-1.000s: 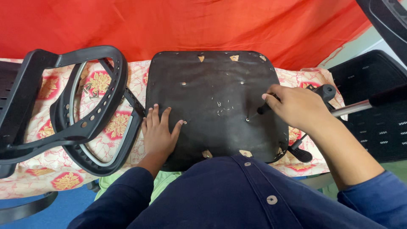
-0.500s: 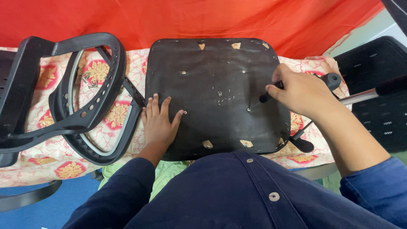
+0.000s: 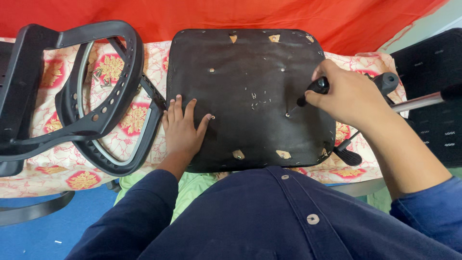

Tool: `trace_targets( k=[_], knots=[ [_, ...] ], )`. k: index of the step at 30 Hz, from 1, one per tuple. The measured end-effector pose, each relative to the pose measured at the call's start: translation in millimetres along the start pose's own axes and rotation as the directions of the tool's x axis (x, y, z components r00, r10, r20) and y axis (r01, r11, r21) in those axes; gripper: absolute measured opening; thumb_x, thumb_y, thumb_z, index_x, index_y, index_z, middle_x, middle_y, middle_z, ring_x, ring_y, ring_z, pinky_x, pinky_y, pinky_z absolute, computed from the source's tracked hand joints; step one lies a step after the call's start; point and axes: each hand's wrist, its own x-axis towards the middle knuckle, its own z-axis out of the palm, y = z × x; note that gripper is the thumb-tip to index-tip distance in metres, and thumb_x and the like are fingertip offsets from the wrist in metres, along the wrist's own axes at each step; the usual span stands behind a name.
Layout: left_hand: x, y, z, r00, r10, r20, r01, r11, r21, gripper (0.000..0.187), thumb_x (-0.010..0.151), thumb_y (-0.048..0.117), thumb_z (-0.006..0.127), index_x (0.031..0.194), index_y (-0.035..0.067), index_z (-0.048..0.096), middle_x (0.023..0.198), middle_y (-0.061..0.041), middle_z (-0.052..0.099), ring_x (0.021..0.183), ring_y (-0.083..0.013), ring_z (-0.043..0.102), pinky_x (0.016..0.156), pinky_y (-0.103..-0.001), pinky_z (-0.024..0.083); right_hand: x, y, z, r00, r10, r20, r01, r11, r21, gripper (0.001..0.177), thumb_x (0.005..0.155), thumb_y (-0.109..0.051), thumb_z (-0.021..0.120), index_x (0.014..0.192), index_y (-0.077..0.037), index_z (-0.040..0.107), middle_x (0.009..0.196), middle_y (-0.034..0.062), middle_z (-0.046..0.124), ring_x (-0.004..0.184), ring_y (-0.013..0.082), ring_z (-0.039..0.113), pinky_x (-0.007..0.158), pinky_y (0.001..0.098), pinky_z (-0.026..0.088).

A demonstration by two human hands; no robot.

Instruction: The person uses a screwdriver to remove screws from a black plastic chair frame and then from the underside of a chair seat. The removed screws are placed on the seat surface.

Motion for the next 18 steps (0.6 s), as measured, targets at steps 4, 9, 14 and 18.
trace_targets(
  k=[4, 9, 14, 18],
  knots=[
    [0, 0, 0, 1.000, -0.003, 0.008, 0.003, 1.000, -0.005, 0.064, 0.097, 0.056, 0.061, 0.145, 0.013, 0.054, 0.159, -0.023, 0.036, 0.149, -0.0394, 0.031, 0.120, -0.057, 0.020, -5, -6, 2, 0.998, 0.066, -0.007, -0.066, 0.997, -0.035, 0.039, 0.090, -0.044, 0.067, 0.113, -0.013, 0.067, 0.078, 0.0150, 0.073, 0.080, 0.0358, 0.072, 0.077, 0.0459, 0.053],
    [1, 1, -2, 1.000, -0.011, 0.020, 0.011, 1.000, -0.007, 0.065, 0.096, 0.056, 0.061, 0.145, 0.014, 0.054, 0.159, -0.023, 0.036, 0.150, -0.0389, 0.029, 0.120, -0.057, 0.020, -4, -2, -1, 0.997, 0.081, -0.009, -0.082, 0.995, -0.057, 0.036, 0.098, -0.048, 0.060, 0.113, -0.017, 0.072, 0.081, 0.0143, 0.073, 0.083, 0.0350, 0.071, 0.075, 0.0473, 0.053],
    [1, 1, -3, 0.999, -0.018, 0.041, 0.018, 1.000, -0.002, 0.067, 0.094, 0.057, 0.061, 0.144, 0.013, 0.053, 0.159, -0.023, 0.035, 0.150, -0.0382, 0.028, 0.120, -0.057, 0.020, -4, 5, 3, 0.997, 0.069, -0.026, -0.070, 0.996, -0.053, 0.050, 0.089, -0.046, 0.064, 0.127, -0.013, 0.062, 0.079, 0.0158, 0.072, 0.079, 0.0370, 0.071, 0.074, 0.0471, 0.052],
    [1, 3, -5, 1.000, 0.001, 0.030, -0.001, 1.000, 0.014, 0.070, 0.094, 0.058, 0.062, 0.146, 0.012, 0.052, 0.158, -0.024, 0.035, 0.149, -0.0388, 0.028, 0.119, -0.058, 0.019, -9, 4, 4, 0.984, 0.178, -0.004, -0.178, 0.981, -0.078, 0.049, 0.097, -0.056, 0.062, 0.114, -0.010, 0.065, 0.073, 0.0202, 0.070, 0.080, 0.0381, 0.071, 0.077, 0.0471, 0.052]
  ],
)
